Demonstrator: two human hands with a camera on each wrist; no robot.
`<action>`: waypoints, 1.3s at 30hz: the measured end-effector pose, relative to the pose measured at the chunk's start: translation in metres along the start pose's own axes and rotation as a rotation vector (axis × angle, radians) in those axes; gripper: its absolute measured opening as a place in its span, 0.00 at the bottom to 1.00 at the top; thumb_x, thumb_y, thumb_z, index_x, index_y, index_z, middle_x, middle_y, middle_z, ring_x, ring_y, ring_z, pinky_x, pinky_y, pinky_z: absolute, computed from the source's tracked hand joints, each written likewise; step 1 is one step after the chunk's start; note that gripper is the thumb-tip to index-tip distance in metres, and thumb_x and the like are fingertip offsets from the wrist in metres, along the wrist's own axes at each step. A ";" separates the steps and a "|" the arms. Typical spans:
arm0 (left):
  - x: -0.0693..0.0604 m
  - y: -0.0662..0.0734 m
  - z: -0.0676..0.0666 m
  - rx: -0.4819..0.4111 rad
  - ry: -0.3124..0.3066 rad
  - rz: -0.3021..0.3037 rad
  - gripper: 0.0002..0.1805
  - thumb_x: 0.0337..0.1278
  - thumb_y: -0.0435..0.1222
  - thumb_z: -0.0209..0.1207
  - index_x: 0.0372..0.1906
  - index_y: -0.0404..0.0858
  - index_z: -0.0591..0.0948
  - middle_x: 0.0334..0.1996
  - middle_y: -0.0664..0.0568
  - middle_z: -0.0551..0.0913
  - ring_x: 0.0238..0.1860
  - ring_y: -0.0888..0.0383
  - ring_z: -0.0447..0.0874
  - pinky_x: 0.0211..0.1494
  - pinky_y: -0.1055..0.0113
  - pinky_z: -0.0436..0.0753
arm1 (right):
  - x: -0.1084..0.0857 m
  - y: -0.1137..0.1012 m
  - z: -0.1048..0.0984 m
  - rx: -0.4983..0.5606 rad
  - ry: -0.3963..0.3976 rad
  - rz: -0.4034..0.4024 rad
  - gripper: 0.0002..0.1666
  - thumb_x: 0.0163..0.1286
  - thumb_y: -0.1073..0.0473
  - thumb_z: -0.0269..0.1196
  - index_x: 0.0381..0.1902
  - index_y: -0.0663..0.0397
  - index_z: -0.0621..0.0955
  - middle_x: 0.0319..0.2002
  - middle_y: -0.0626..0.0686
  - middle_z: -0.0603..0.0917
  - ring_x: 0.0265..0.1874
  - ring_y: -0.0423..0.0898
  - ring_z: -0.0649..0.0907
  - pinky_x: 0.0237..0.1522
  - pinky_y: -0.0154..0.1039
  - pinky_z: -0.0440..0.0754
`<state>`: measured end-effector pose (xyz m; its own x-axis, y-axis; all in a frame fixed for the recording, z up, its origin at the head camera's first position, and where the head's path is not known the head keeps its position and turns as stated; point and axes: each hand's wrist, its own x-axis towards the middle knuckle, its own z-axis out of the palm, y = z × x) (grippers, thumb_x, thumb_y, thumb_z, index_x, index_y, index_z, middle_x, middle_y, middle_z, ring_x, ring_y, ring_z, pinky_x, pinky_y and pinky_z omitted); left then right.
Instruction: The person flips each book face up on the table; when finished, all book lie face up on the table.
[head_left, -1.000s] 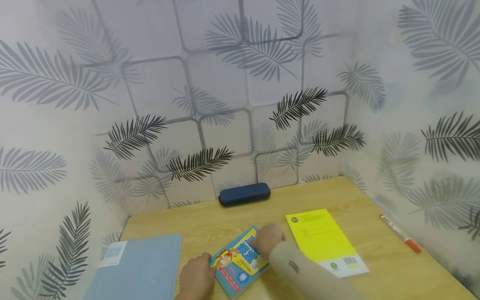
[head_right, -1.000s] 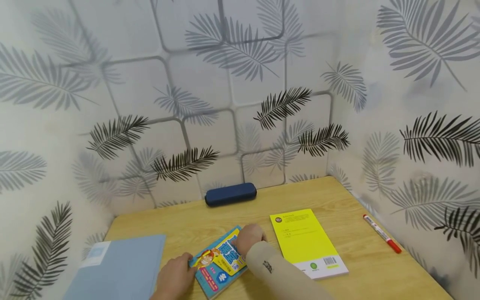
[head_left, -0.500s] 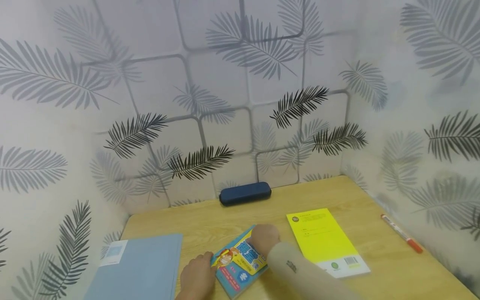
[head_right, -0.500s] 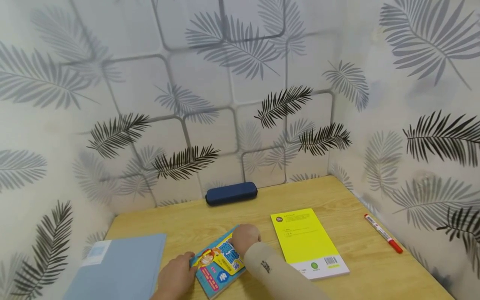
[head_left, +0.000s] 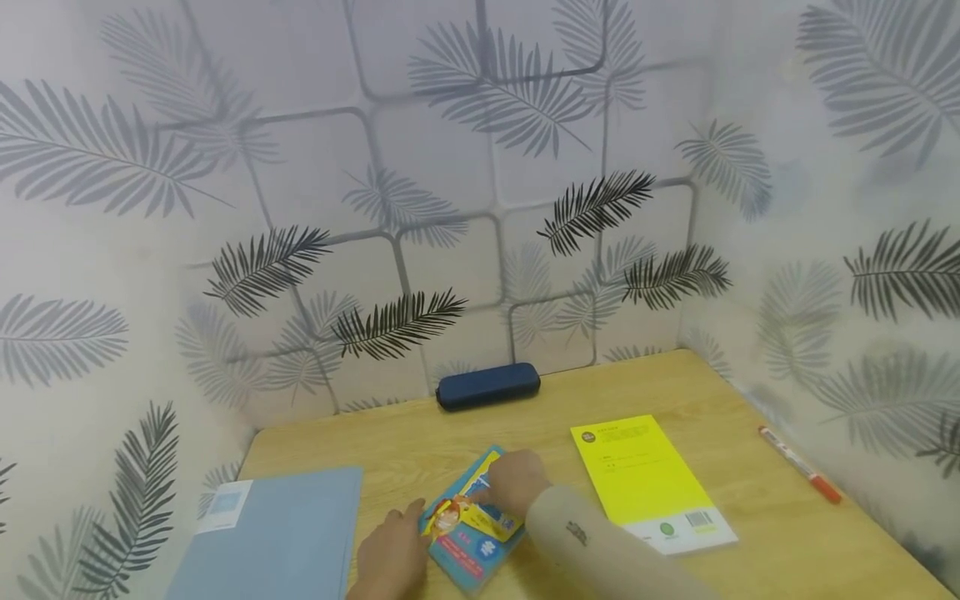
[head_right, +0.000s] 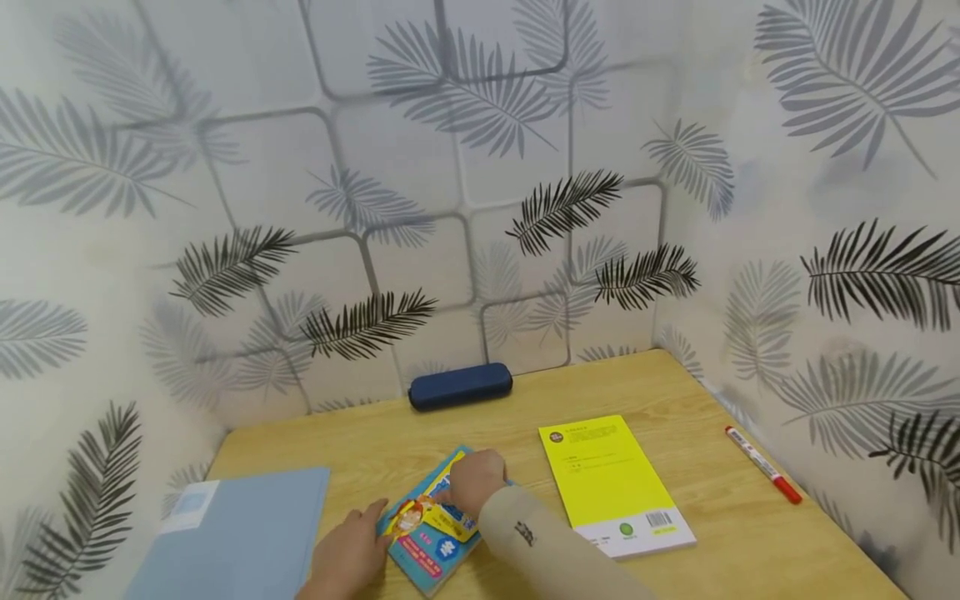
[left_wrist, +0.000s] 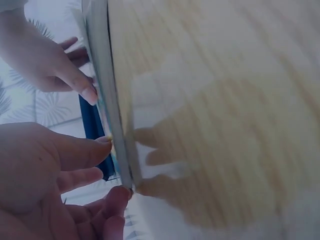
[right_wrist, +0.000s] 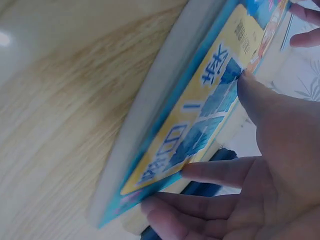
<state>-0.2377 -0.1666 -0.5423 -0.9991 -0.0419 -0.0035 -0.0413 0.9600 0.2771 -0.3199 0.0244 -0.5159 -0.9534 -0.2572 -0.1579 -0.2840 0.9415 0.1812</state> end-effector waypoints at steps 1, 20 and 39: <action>-0.001 0.000 0.000 0.000 -0.015 -0.002 0.31 0.61 0.44 0.70 0.69 0.45 0.77 0.45 0.43 0.81 0.34 0.48 0.82 0.35 0.49 0.83 | 0.000 0.000 0.000 -0.003 0.008 -0.013 0.46 0.61 0.14 0.49 0.17 0.48 0.81 0.15 0.44 0.73 0.14 0.40 0.68 0.20 0.34 0.66; -0.025 0.016 0.008 -0.013 -0.150 0.080 0.34 0.63 0.55 0.65 0.73 0.55 0.75 0.27 0.49 0.79 0.24 0.52 0.76 0.25 0.51 0.79 | 0.016 0.002 0.019 0.409 0.031 -0.268 0.62 0.59 0.17 0.59 0.74 0.57 0.71 0.76 0.64 0.63 0.74 0.60 0.65 0.72 0.56 0.65; -0.030 0.017 0.005 0.005 -0.230 0.102 0.29 0.68 0.61 0.57 0.68 0.54 0.81 0.42 0.46 0.89 0.38 0.44 0.87 0.34 0.44 0.83 | 0.020 -0.004 0.024 0.438 0.019 -0.334 0.65 0.54 0.16 0.62 0.77 0.52 0.67 0.79 0.60 0.59 0.77 0.58 0.60 0.75 0.54 0.61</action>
<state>-0.2080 -0.1479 -0.5420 -0.9737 0.1185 -0.1945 0.0600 0.9573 0.2827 -0.3352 0.0204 -0.5436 -0.8217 -0.5573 -0.1192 -0.5061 0.8097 -0.2972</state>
